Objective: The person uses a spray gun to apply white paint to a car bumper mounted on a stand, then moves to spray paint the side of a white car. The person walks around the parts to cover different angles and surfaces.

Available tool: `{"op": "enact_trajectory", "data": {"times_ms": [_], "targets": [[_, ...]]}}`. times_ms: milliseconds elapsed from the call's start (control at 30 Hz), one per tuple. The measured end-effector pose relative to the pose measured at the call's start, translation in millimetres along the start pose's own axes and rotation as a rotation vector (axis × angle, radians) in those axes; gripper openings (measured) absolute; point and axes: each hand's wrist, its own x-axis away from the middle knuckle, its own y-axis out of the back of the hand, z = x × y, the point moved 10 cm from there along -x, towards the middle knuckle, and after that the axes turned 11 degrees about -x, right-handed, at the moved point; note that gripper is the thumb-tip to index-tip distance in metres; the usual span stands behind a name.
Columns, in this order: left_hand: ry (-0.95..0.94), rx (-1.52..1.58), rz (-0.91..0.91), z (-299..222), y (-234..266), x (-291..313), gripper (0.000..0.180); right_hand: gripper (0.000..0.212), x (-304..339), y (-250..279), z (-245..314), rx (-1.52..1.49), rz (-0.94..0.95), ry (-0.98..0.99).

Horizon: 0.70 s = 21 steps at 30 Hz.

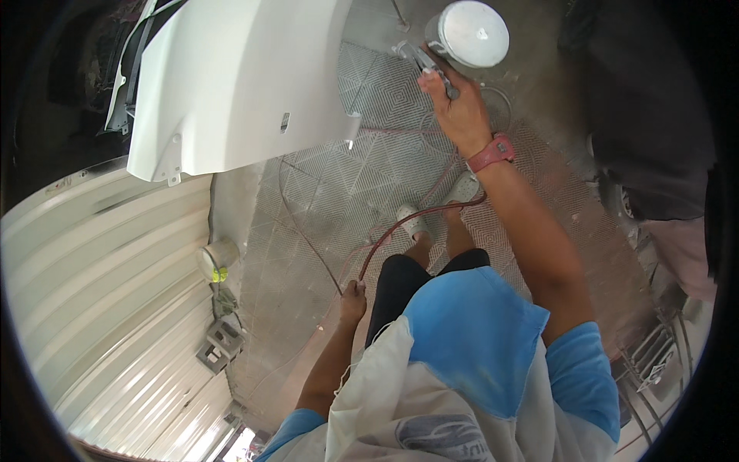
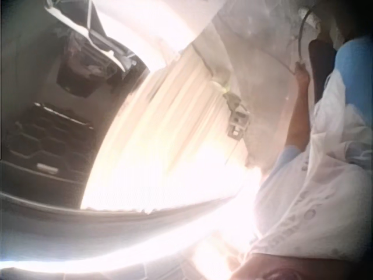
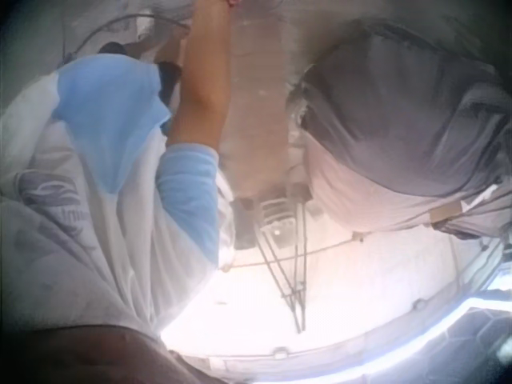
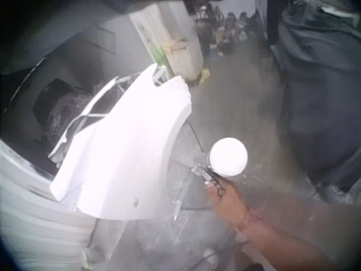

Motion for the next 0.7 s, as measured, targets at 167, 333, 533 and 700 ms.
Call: {"op": "enact_trajectory", "data": {"times_ms": [167,333,533,700], "targets": [[-0.120,0.022,-0.053,-4,15,9,0.037,0.049,62,-34,6,0.196,0.259,-0.092],[-0.152,0.030,-0.051,-1,14,13,0.037,0.054,142,-118,14,0.102,0.683,-0.083],[-0.209,0.055,-0.145,-40,10,15,0.035,0.065,90,-113,4,0.099,0.777,-0.158],[-0.098,0.193,-0.085,-116,-6,41,0.033,0.072,-63,-13,-25,0.213,0.531,-0.284]]}}
